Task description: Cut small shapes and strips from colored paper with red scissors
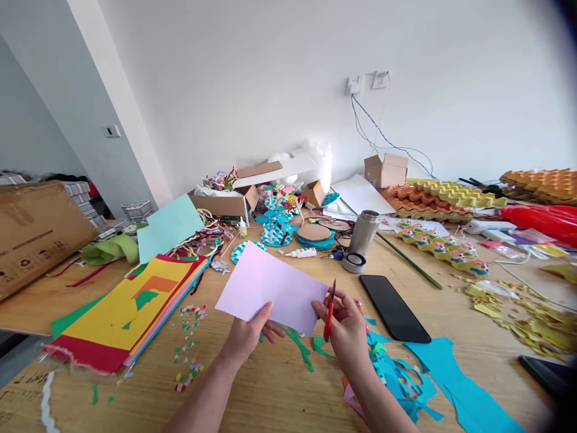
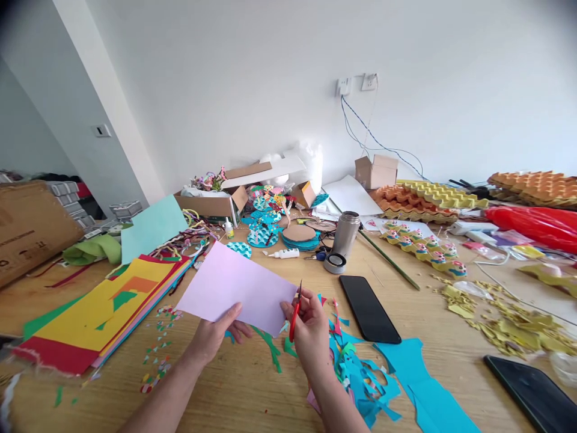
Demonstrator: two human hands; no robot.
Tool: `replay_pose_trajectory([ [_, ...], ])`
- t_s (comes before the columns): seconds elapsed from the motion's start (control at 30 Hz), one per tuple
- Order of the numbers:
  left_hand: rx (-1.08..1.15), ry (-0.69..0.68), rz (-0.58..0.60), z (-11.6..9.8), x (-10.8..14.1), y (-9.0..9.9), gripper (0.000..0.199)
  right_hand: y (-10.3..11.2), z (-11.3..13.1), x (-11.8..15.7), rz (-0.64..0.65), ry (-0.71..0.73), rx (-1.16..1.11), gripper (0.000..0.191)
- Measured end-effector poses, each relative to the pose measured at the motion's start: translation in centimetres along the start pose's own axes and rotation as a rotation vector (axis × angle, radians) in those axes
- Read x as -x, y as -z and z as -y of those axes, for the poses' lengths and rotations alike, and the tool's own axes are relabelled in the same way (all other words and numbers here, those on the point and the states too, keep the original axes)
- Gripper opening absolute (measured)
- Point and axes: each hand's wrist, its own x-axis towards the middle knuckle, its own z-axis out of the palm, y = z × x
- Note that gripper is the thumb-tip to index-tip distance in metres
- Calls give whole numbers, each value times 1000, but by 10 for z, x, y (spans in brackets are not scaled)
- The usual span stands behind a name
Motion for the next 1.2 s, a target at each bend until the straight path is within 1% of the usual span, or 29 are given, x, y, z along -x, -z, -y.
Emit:
replay_pose_trajectory([
  [0.1,71,35,-5,-2,1,-2,42,1,3,-1,-9,-41,-53,45],
  [0.2,177,64,-32,-5,0,-2,43,2,6,0,-8,-77,-67,43],
  [0.3,290,57,-87,-7,-4,-2,41,2,8,2,-2,-112,-100,39],
  [0.43,410,31,-134,-4,-8,-1,40,-1,10,6,50,-148,-138,43],
  [0.53,462,26,-152,-3,-9,-1,41,-4,8,9,63,-176,-26,52],
  [0.6,470,20,-167,-3,-9,-1,41,-5,4,9,43,-148,80,56],
  [0.7,469,12,-193,-5,-8,-2,40,-4,-4,8,-19,-87,196,48],
  [0.77,471,7,-206,-6,-7,-2,40,-2,-7,6,-24,-87,261,42],
  [0.8,474,5,-214,-7,-6,-2,40,0,-8,6,0,-110,291,40],
  [0.87,478,-3,-227,-7,-6,-3,40,0,-9,6,97,-198,328,38],
  [0.93,479,-14,-241,-8,-5,-4,41,-1,-9,10,196,-276,324,39],
  [0.97,478,-20,-245,-7,-4,-5,41,-3,-9,12,224,-295,310,40],
  [1.07,453,-27,-253,-7,-2,-7,43,-11,-10,22,234,-328,245,43],
  [1.2,392,2,-250,-6,1,-10,44,-19,-9,30,230,-362,164,46],
])
